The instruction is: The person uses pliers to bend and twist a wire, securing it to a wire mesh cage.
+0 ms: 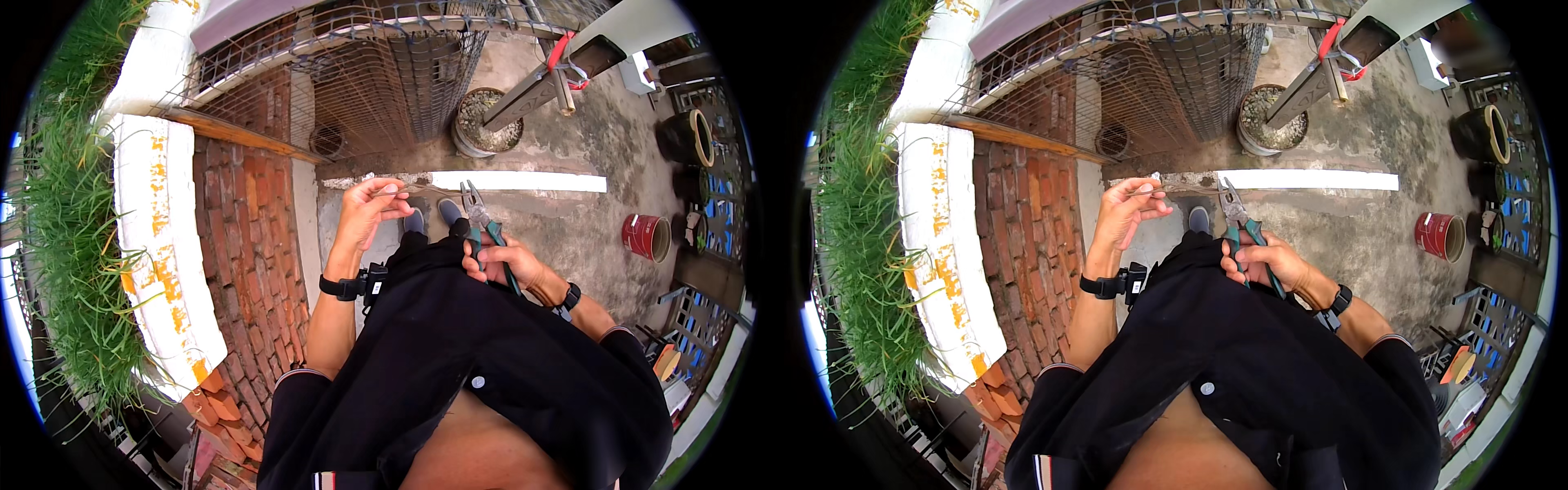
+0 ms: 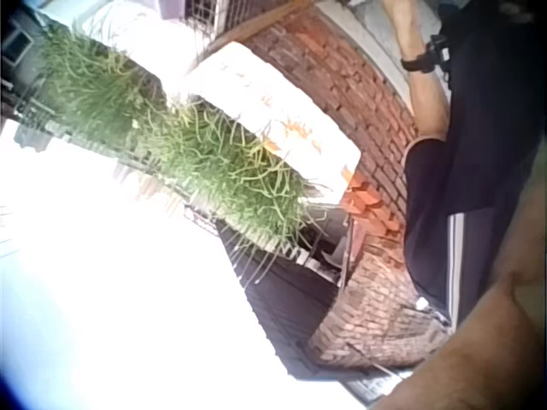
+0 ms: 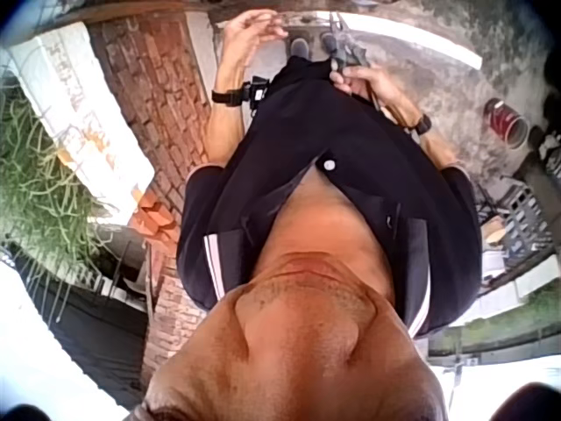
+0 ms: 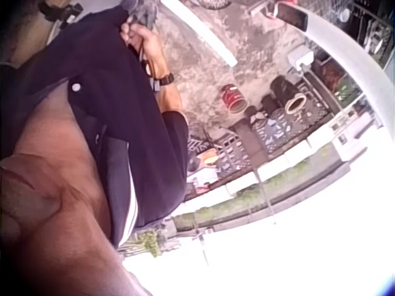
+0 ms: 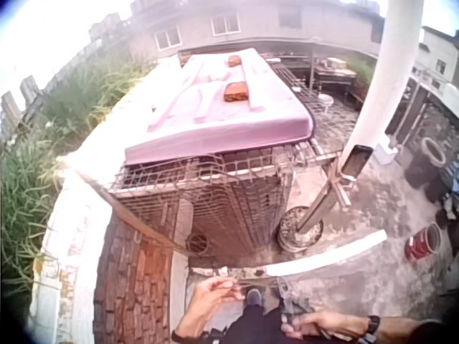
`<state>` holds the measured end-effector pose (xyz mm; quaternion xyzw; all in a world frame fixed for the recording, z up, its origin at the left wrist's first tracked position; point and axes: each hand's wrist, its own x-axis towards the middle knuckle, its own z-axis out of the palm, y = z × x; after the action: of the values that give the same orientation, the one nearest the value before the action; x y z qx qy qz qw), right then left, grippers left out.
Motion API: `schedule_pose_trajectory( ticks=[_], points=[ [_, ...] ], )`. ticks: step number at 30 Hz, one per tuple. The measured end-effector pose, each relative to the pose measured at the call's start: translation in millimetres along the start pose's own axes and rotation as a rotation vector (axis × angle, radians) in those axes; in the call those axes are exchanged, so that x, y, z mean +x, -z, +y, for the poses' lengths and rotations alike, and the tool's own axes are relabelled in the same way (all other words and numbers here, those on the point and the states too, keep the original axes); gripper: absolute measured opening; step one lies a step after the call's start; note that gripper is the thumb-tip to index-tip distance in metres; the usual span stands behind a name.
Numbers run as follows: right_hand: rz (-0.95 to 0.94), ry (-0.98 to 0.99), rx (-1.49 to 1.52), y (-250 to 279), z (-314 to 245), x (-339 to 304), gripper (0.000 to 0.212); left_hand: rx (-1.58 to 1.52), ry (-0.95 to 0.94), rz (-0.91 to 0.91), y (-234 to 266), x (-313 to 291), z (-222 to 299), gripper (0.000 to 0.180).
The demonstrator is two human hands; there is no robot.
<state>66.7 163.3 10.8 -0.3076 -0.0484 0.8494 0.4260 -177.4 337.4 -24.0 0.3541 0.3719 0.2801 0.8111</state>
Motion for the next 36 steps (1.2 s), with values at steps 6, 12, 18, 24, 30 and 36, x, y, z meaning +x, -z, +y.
schedule_pose_trajectory(
  ticks=[6,12,18,24,30,36],
  points=[
    [-0.004,-0.007,-0.007,-0.2,4.8,0.7,0.023,-0.227,0.012,-0.025,14.6,5.8,-28.9,0.020],
    [0.018,0.025,-0.004,-0.2,4.6,0.9,0.023,-0.221,0.002,-0.069,13.1,11.3,-29.5,0.019],
    [-0.003,0.028,0.056,6.5,9.6,1.0,0.022,-0.244,0.039,-0.033,9.1,17.0,-31.7,0.018],
    [-0.010,0.058,0.041,3.6,9.5,2.5,0.022,-0.290,0.090,-0.017,12.2,19.3,-38.6,0.015],
    [-0.073,-0.065,0.276,18.4,2.1,15.6,0.021,-0.123,0.133,0.033,16.2,30.4,-28.9,0.016],
    [0.037,-0.109,-0.015,-12.3,-53.9,10.8,0.014,0.104,0.060,0.079,28.0,25.6,12.2,0.035]
  ],
)
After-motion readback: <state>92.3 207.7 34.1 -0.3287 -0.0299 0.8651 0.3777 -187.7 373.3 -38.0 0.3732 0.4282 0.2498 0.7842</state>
